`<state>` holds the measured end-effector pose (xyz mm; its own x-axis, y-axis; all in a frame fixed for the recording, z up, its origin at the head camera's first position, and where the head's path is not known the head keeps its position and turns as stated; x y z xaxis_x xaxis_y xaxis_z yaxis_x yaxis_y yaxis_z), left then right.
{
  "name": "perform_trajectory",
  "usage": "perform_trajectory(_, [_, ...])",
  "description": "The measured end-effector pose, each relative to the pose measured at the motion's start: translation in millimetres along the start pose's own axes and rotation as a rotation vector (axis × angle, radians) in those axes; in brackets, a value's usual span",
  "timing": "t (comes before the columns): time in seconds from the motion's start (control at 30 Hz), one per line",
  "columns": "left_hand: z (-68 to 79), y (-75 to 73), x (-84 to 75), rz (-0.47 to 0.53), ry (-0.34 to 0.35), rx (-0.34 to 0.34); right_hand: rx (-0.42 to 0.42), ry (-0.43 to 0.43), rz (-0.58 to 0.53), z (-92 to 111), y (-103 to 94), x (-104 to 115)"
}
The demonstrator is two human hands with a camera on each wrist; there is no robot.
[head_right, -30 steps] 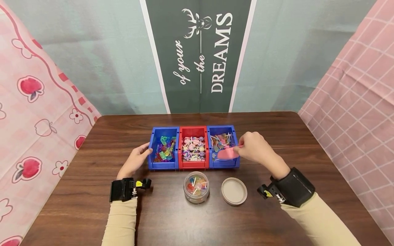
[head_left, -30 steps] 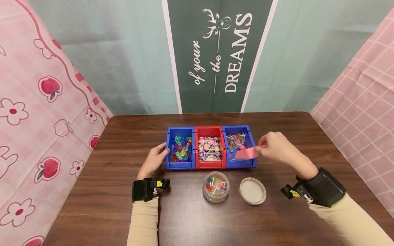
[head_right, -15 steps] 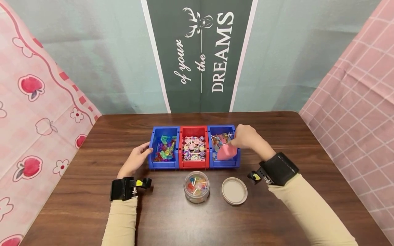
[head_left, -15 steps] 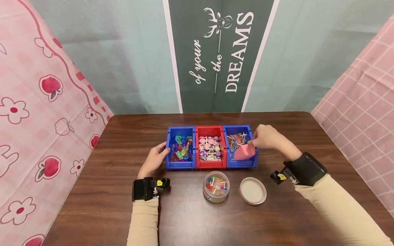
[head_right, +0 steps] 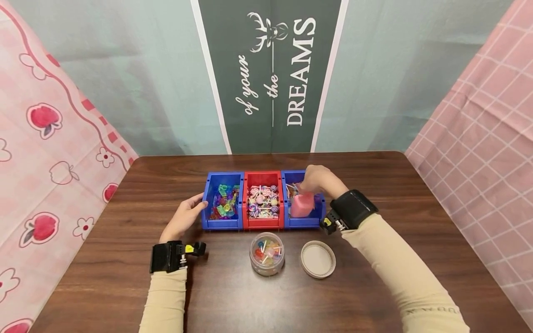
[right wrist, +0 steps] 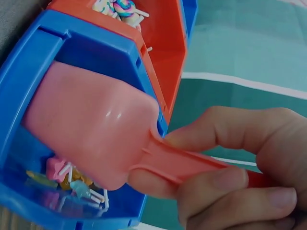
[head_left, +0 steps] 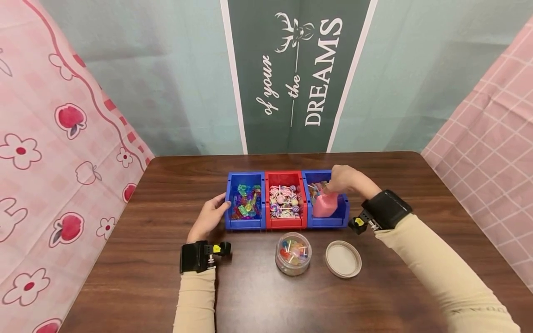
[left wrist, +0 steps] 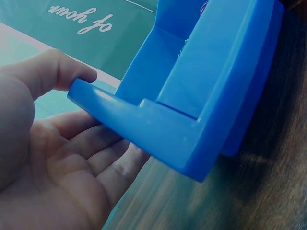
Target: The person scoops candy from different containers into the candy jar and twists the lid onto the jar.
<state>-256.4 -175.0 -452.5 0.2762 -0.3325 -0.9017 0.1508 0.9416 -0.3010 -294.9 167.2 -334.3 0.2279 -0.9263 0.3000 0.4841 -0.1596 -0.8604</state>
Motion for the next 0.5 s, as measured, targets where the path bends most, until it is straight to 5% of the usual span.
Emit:
perform_trajectory(0.3, [1.3, -1.3, -0.5, 0.005, -0.017, 0.011, 0.034, -0.005, 0.182, -9.5, 9.2, 18.3])
perform_trajectory(0.5, [1.6, -0.5, -1.1, 0.001, -0.014, 0.019, 0.031, 0.032, 0.197, -9.4, 13.3, 21.9])
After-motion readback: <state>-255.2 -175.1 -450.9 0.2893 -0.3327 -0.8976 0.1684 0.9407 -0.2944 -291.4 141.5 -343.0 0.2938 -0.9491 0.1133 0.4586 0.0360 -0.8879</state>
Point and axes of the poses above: each hand's wrist, its own z-axis away from the middle knuckle, its own y-axis out of the palm, x = y × z, the point moved 3 cm from there along -z, towards the middle knuckle, and after that the axes turned 9 degrees about -y, right-handed, at the moved point
